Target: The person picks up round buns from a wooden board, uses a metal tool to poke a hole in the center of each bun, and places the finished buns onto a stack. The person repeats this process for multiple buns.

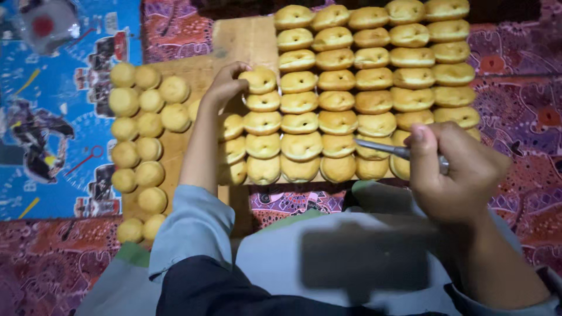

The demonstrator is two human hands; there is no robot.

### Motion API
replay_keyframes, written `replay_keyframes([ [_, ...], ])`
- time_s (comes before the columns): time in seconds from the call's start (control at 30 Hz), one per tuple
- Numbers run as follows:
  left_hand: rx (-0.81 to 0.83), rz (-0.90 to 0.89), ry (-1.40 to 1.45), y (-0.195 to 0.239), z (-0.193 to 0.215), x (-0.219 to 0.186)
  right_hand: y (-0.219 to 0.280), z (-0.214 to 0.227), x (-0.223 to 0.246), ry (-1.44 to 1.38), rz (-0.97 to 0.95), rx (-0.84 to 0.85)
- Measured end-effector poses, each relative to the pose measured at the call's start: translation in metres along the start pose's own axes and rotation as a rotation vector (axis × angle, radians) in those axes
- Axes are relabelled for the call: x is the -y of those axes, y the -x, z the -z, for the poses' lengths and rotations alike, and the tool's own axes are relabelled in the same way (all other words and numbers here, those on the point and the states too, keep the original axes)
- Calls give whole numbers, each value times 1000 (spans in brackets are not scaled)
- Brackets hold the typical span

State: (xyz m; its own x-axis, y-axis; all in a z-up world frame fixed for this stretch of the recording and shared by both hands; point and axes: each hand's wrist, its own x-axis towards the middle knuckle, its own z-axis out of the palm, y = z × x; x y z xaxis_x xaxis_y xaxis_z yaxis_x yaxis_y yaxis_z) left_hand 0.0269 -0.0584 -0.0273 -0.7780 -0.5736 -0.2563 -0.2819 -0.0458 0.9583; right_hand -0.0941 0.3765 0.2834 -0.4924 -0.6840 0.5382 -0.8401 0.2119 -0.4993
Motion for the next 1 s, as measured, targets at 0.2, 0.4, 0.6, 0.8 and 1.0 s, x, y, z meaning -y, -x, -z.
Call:
replay_keyframes([
  [0.2,34,-58,-17,-29,-4,30,-10,-1,1,-6,-53,77],
  [0.4,-127,-147,-31,-15,13,55,-11,-11,-9,4,-9,124],
  [0.6,-1207,-527,-68,128,120,146,-17,-25,-12,-72,-28,251],
  [0.8,-1643,781,-117,285,103,224,-24,-47,-2,-81,16,297],
  [1.0,-1546,944,20,306,73,246,-25,-71,10,-92,51,328],
])
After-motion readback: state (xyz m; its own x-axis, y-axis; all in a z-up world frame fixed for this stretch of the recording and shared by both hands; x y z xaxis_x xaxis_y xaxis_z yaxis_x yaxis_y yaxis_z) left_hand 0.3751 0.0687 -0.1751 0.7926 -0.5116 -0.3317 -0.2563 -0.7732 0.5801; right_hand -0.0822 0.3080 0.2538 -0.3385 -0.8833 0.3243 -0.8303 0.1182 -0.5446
